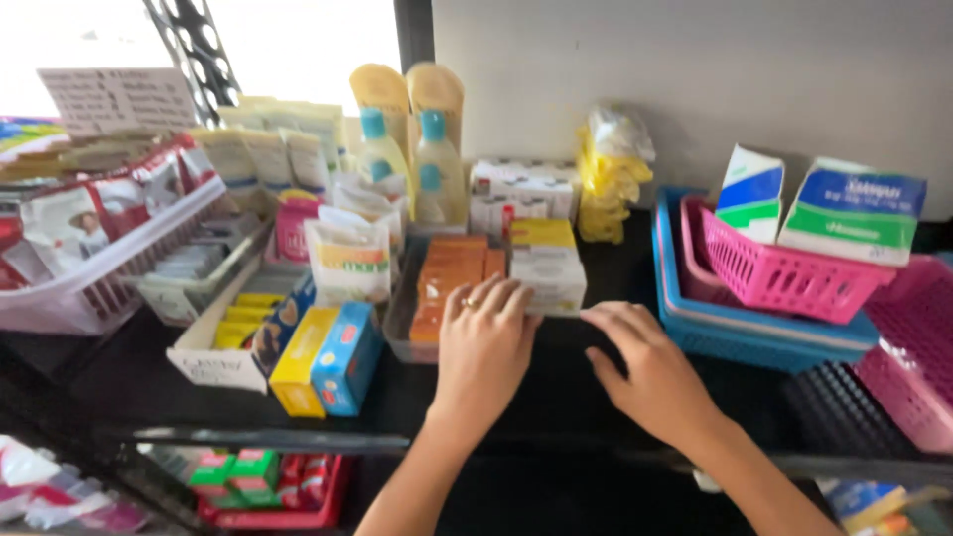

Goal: Organizing various soap and cream products from a box onto the shelves.

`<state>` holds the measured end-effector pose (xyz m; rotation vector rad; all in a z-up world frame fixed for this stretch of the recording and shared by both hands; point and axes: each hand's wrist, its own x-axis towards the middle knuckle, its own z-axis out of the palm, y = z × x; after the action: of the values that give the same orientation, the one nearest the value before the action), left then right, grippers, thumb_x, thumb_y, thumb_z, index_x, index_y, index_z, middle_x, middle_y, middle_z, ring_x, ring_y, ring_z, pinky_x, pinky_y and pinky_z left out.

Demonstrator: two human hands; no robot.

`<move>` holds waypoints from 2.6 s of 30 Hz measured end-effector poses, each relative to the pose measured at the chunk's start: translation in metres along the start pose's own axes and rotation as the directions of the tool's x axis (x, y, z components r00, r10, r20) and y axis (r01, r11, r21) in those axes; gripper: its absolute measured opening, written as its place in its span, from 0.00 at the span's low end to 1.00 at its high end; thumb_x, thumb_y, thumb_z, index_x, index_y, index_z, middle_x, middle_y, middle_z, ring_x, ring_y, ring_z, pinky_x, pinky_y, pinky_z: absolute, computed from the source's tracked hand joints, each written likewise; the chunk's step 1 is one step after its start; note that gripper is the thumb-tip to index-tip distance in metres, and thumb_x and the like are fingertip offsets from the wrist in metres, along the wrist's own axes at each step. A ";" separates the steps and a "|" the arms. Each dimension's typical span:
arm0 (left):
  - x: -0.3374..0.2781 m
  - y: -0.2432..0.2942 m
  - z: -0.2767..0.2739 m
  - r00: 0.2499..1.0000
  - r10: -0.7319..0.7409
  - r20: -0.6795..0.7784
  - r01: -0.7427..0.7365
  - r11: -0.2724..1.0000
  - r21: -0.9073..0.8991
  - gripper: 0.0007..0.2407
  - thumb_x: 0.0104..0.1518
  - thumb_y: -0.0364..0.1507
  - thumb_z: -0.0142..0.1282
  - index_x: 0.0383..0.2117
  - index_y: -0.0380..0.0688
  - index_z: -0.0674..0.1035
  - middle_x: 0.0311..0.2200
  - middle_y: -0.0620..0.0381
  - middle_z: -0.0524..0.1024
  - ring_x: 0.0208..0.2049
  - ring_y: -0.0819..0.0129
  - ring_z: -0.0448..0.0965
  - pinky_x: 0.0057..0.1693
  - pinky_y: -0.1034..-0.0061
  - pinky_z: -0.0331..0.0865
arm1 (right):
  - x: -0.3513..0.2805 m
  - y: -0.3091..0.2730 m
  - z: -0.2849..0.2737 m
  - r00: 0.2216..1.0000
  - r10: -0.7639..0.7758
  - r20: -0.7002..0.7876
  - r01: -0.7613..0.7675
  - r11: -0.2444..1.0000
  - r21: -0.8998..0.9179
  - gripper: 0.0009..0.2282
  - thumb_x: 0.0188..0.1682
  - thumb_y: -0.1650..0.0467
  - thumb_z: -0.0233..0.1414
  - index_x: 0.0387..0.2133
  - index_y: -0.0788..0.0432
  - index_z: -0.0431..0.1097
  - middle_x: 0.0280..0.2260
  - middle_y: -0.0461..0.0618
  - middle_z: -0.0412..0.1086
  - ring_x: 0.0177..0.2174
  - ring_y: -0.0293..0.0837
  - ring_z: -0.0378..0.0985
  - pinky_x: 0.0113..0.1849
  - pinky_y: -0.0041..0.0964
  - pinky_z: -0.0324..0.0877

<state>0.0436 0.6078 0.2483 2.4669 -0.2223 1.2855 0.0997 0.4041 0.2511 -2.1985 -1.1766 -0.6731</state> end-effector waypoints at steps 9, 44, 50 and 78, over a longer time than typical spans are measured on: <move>-0.012 -0.012 0.011 0.996 -0.036 0.083 0.029 0.996 0.082 0.24 0.54 0.33 0.60 0.57 0.37 0.72 0.58 0.46 0.72 0.62 0.54 0.67 0.66 0.52 0.54 | 0.046 0.060 0.048 0.999 0.028 0.031 -0.029 0.999 0.031 0.36 0.38 0.73 0.64 0.60 0.76 0.55 0.57 0.74 0.59 0.58 0.69 0.62 0.56 0.51 0.60; -0.022 -0.002 0.001 0.798 -0.201 -0.568 0.031 0.955 -0.295 0.24 0.48 0.14 0.64 0.52 0.37 0.70 0.47 0.42 0.74 0.50 0.48 0.79 0.58 0.62 0.75 | 0.069 0.112 0.093 0.929 0.366 0.050 -0.368 0.900 0.235 0.30 0.37 0.64 0.64 0.54 0.62 0.63 0.48 0.64 0.73 0.47 0.56 0.78 0.48 0.43 0.71; -0.022 -0.002 0.001 0.792 -0.208 -0.574 0.048 0.958 -0.282 0.24 0.48 0.15 0.66 0.53 0.37 0.70 0.49 0.43 0.75 0.51 0.48 0.79 0.59 0.62 0.74 | 0.068 0.094 0.087 0.934 0.354 0.055 -0.358 0.922 0.144 0.20 0.34 0.67 0.69 0.37 0.63 0.72 0.33 0.60 0.77 0.34 0.54 0.82 0.38 0.43 0.75; -0.089 0.255 0.163 0.877 0.349 0.330 0.385 -0.099 -0.918 0.18 0.63 0.32 0.57 0.54 0.34 0.69 0.41 0.49 0.79 0.41 0.69 0.78 0.51 0.73 0.73 | -0.292 0.024 -0.212 0.446 0.768 -0.459 -0.820 0.557 0.135 0.15 0.47 0.75 0.61 0.47 0.66 0.69 0.36 0.53 0.76 0.30 0.35 0.72 0.31 0.31 0.66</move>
<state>0.0420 0.3086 0.1490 1.1552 -0.9121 0.0148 -0.0588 0.0816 0.2084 -2.1460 0.2285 -0.7652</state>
